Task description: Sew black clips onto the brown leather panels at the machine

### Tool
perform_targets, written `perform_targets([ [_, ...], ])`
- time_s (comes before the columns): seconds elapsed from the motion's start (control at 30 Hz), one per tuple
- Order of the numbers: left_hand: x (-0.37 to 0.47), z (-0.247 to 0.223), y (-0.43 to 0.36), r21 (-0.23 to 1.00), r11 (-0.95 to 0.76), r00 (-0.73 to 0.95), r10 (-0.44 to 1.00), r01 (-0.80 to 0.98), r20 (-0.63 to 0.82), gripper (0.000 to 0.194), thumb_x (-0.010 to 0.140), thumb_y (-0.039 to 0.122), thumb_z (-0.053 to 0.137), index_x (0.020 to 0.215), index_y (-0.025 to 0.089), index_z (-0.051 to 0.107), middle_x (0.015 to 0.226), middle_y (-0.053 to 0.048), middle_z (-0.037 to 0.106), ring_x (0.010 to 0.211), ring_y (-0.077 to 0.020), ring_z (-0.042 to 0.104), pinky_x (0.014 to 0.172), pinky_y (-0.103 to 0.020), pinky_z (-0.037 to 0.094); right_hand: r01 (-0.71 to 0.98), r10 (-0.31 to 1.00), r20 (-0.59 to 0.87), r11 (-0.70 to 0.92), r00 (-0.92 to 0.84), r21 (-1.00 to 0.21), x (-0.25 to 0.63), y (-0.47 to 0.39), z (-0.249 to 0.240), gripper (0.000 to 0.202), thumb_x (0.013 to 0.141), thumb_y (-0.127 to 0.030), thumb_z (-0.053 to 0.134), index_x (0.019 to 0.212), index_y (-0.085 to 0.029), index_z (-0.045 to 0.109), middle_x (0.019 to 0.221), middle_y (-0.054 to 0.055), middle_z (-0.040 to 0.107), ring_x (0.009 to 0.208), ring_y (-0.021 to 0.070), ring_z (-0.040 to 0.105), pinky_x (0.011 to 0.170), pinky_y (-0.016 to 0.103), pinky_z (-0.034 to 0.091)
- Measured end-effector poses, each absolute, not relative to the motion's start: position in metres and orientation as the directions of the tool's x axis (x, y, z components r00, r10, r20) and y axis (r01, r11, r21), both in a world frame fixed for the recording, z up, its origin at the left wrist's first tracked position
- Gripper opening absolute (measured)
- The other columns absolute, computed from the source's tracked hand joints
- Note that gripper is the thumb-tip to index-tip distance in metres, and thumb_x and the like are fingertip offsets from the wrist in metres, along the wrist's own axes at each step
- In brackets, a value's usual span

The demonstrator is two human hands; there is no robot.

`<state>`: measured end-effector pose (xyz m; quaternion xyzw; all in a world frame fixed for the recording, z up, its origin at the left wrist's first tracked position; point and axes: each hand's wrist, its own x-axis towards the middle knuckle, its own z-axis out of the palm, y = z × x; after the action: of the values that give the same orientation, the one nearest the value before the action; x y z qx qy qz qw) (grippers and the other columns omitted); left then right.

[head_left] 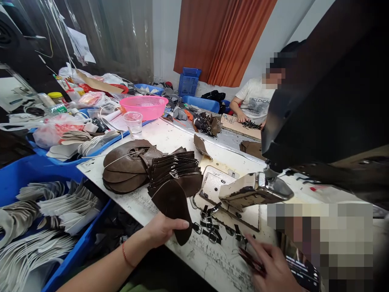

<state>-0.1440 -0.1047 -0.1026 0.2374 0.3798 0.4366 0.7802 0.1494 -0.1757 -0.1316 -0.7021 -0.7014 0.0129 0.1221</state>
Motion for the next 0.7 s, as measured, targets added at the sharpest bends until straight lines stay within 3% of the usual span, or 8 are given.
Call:
perform_targets([
  [0.13,-0.144,-0.102,-0.105,0.678,0.512,0.313,0.859,-0.528,-0.405,0.032,0.043,0.019,0.086,0.069,0.012,0.07,0.07,-0.002,0.064,0.076,-0.0175,0.058,0.079,-0.032,0.047,1.0,0.99,0.136,0.023,-0.021,-0.01,0.132,-0.161,-0.13,0.049,0.08,-0.005,0.035,0.111,-0.026,0.067,0.104,0.004,0.057,0.06,0.0132,0.063,0.051,0.027,0.05],
  [0.23,-0.144,-0.102,-0.105,0.657,0.512,0.324,0.859,-0.554,-0.397,0.032,0.042,0.018,0.086,0.07,0.012,0.07,0.069,-0.002,0.065,0.072,-0.0162,0.058,0.077,-0.031,0.047,0.998,0.974,0.219,0.053,-0.058,0.029,0.144,-0.16,-0.13,0.04,0.082,-0.01,0.038,0.106,-0.019,0.068,0.102,0.009,0.056,0.068,0.0175,0.066,0.06,0.029,0.053],
  [0.3,-0.145,-0.104,-0.104,0.651,0.51,0.327,0.86,-0.563,-0.392,0.03,0.043,0.018,0.086,0.069,0.012,0.07,0.069,-0.003,0.066,0.072,-0.0164,0.059,0.076,-0.03,0.048,0.985,0.959,0.244,0.163,-0.146,-0.05,0.148,-0.161,-0.132,0.042,0.079,-0.013,0.042,0.114,-0.02,0.065,0.104,0.009,0.056,0.08,0.02,0.067,0.065,0.028,0.054],
  [0.37,-0.145,-0.105,-0.104,0.642,0.513,0.327,0.858,-0.57,-0.396,0.029,0.044,0.018,0.085,0.069,0.011,0.071,0.072,-0.005,0.068,0.073,-0.0175,0.06,0.075,-0.03,0.048,0.94,0.952,0.212,0.265,-0.22,-0.215,0.14,-0.16,-0.134,0.051,0.074,-0.012,0.044,0.122,-0.025,0.059,0.108,0.006,0.058,0.088,0.0184,0.067,0.068,0.025,0.054],
  [0.47,-0.146,-0.107,-0.105,0.617,0.527,0.344,0.849,-0.584,-0.4,0.032,0.045,0.017,0.085,0.073,0.011,0.071,0.075,-0.006,0.069,0.075,-0.0184,0.061,0.075,-0.031,0.048,0.882,0.978,0.137,0.2,-0.155,-0.427,0.112,-0.155,-0.139,0.053,0.074,-0.013,0.041,0.123,-0.028,0.054,0.102,0.002,0.063,0.083,0.0161,0.067,0.066,0.024,0.052],
  [0.6,-0.147,-0.105,-0.105,0.622,0.518,0.351,0.855,-0.587,-0.381,0.027,0.046,0.017,0.084,0.069,0.012,0.07,0.068,-0.003,0.065,0.067,-0.0154,0.058,0.074,-0.031,0.047,0.859,0.993,0.12,0.063,-0.001,-0.508,0.084,-0.149,-0.144,0.031,0.081,-0.033,0.049,0.11,-0.027,0.057,0.084,0.0,0.065,0.065,0.0175,0.066,0.059,0.027,0.05],
  [0.7,-0.148,-0.105,-0.105,0.626,0.516,0.352,0.856,-0.584,-0.377,0.026,0.047,0.017,0.084,0.068,0.011,0.07,0.067,-0.002,0.064,0.065,-0.0145,0.057,0.074,-0.031,0.046,0.846,0.981,0.175,0.165,-0.086,-0.506,0.08,-0.151,-0.149,0.019,0.082,-0.032,0.052,0.099,-0.027,0.06,0.09,0.002,0.065,0.072,0.0177,0.066,0.062,0.026,0.051],
])
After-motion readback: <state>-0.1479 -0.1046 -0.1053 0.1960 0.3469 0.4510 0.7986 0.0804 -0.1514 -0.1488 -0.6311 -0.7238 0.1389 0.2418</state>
